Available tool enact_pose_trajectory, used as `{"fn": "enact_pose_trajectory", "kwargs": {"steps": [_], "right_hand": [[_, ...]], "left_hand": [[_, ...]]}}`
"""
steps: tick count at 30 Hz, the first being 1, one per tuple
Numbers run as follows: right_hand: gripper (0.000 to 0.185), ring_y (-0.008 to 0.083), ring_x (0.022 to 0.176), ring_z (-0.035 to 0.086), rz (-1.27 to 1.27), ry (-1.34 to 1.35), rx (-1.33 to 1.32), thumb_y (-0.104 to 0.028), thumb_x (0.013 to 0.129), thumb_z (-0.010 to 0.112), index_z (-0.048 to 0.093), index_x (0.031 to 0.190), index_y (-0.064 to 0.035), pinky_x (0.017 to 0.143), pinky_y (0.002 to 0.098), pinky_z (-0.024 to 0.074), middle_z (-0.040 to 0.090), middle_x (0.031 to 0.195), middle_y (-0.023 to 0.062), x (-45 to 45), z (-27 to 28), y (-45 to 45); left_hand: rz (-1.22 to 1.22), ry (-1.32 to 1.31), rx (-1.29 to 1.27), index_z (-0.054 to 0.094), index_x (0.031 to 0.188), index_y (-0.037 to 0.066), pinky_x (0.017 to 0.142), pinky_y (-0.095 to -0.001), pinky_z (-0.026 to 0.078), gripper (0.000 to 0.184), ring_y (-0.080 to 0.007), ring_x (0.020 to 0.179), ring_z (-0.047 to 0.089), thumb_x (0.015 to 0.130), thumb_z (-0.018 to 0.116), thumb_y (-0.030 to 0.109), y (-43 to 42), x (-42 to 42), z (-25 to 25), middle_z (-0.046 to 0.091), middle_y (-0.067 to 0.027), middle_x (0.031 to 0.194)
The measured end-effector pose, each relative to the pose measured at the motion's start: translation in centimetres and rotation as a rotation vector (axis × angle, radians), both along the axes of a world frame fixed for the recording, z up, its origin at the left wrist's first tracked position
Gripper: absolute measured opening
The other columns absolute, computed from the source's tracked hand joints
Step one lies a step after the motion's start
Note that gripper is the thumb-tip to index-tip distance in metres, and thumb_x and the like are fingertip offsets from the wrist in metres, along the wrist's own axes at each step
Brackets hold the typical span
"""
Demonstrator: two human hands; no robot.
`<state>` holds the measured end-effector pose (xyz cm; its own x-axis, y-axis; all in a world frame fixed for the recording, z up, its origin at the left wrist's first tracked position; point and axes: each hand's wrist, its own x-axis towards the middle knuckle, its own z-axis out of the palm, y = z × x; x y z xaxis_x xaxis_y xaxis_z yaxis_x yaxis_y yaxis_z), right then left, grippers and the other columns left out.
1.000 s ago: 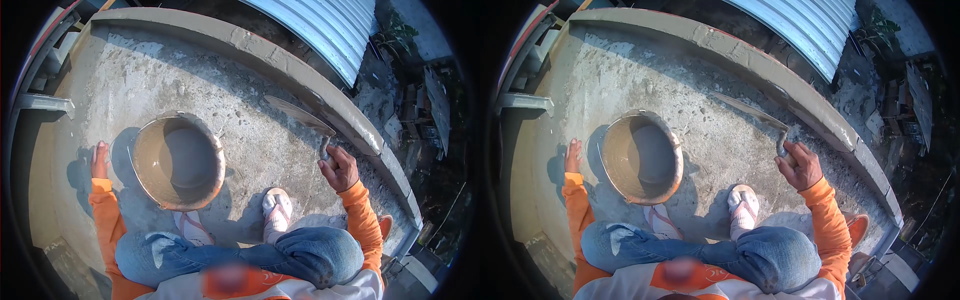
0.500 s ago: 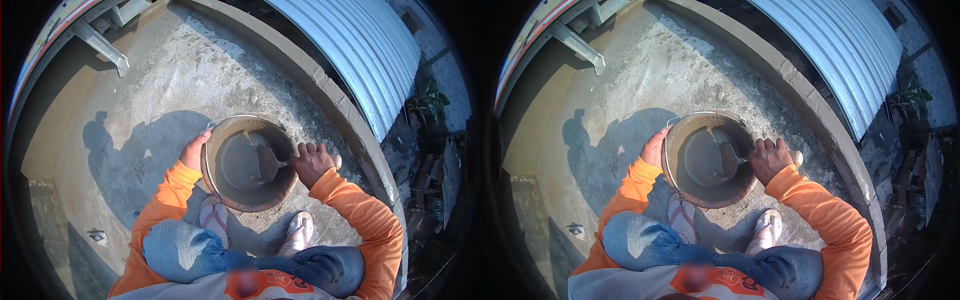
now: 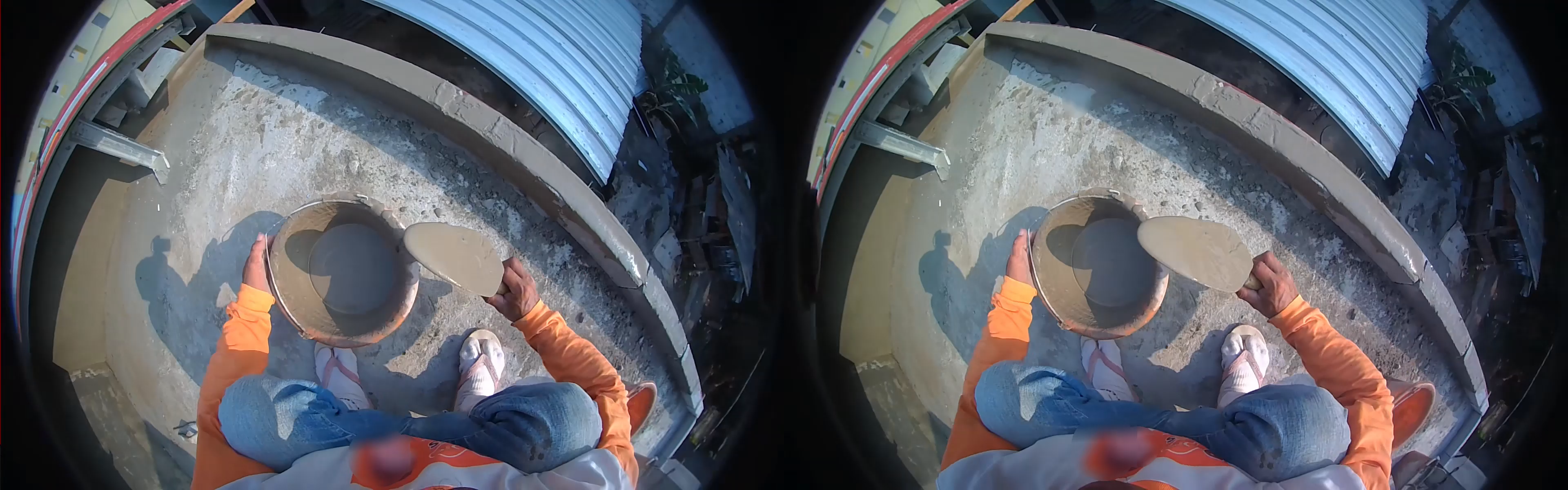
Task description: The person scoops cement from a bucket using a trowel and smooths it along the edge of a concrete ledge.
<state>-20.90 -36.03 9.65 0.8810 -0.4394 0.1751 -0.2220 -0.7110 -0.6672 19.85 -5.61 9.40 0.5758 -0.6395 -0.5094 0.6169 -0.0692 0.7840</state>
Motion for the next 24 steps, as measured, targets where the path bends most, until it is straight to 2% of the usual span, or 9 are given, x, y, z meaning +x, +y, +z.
{"fn": "enact_pose_trajectory", "kwargs": {"steps": [1,2,3,8,12,16,18,22,24], "right_hand": [[0.041,0.0297,0.08,0.059,-0.046,-0.041,0.013,-0.023,0.069,0.077,0.059,0.099,-0.0024,0.067,0.0371,0.0507,0.053,0.089,0.0135,-1.3,0.0,-0.3],[0.041,0.0302,0.081,0.058,-0.116,-0.035,0.018,-0.023,0.07,0.076,0.058,0.1,-0.0028,0.067,0.0374,0.0506,0.053,0.09,0.0138,-2.5,0.2,-0.6],[0.041,0.0307,0.081,0.058,-0.184,-0.028,0.024,-0.024,0.071,0.075,0.058,0.102,-0.0031,0.067,0.0377,0.0505,0.052,0.091,0.014,-4.2,0.3,-1.1],[0.041,0.0323,0.081,0.059,-0.522,0.195,0.029,-0.028,0.075,0.072,0.058,0.108,-0.0077,0.069,0.0396,0.0506,0.053,0.091,0.0114,-12.9,-1.0,-4.3],[0.04,0.0337,0.083,0.06,-0.594,0.392,0.006,-0.033,0.079,0.068,0.059,0.108,-0.007,0.072,0.0409,0.0506,0.055,0.093,0.0121,-18.2,-3.2,-7.1],[0.041,0.0353,0.087,0.06,-0.587,0.424,0.021,-0.035,0.079,0.068,0.061,0.106,-0.0047,0.077,0.0404,0.0495,0.059,0.092,0.0145,-19.3,-2.5,-10.2],[0.042,0.0346,0.083,0.061,-0.591,0.398,0.031,-0.034,0.079,0.067,0.061,0.105,-0.0021,0.075,0.0392,0.0494,0.059,0.088,0.0141,-19.4,-0.4,-10.6],[0.04,0.0337,0.079,0.06,-0.615,0.296,0.025,-0.031,0.078,0.068,0.061,0.104,-0.0018,0.072,0.0393,0.0493,0.058,0.085,0.0143,-18.7,1.8,-9.1],[0.039,0.0338,0.08,0.06,-0.541,0.313,0.033,-0.032,0.078,0.068,0.061,0.104,-0.0033,0.072,0.0399,0.0496,0.058,0.086,0.0143,-17.9,1.1,-9.2]], "left_hand": [[0.146,-0.092,0.152,0.047,0.128,0.001,0.097,-0.0317,0.038,0.059,-0.0225,0.115,0.051,0.092,0.045,0.047,-0.5,0.3,0.3,0.055,-0.0115,0.123],[0.221,-0.439,0.202,0.041,0.134,0.002,0.1,-0.0349,0.032,0.067,-0.0222,0.126,0.041,0.089,0.046,0.051,0.2,2.4,-1.7,0.048,-0.0107,0.134],[0.178,-0.41,0.452,0.04,0.136,0.003,0.1,-0.0396,0.028,0.073,-0.0213,0.13,0.037,0.086,0.047,0.056,-2.1,1.2,2.8,0.045,-0.0094,0.138],[0.015,-0.532,0.61,0.043,0.135,0.007,0.1,-0.0448,0.026,0.071,-0.0243,0.13,0.038,0.085,0.047,0.057,-5.1,8.8,4.7,0.047,-0.01,0.136],[-0.176,-0.846,0.69,0.045,0.133,0.007,0.099,-0.0479,0.027,0.068,-0.0265,0.128,0.039,0.086,0.047,0.057,-11.8,10.5,7.8,0.05,-0.0106,0.133],[-0.185,-0.868,0.687,0.045,0.133,0.007,0.099,-0.0478,0.028,0.068,-0.0267,0.128,0.04,0.086,0.047,0.056,-16.6,12.4,6.9,0.05,-0.0101,0.133],[-0.055,-0.771,0.556,0.044,0.134,0.008,0.098,-0.0466,0.029,0.068,-0.0261,0.127,0.041,0.085,0.047,0.056,-17.9,12.0,6.2,0.051,-0.0095,0.133],[-0.116,-0.748,0.556,0.043,0.135,0.01,0.097,-0.0449,0.03,0.069,-0.0245,0.126,0.042,0.084,0.049,0.056,-16.6,12.8,3.9,0.051,-0.0083,0.132],[-0.037,-0.696,0.571,0.042,0.137,0.012,0.096,-0.0449,0.03,0.069,-0.0233,0.125,0.043,0.083,0.05,0.054,-16.3,14.1,2.9,0.052,-0.0075,0.132]]}}
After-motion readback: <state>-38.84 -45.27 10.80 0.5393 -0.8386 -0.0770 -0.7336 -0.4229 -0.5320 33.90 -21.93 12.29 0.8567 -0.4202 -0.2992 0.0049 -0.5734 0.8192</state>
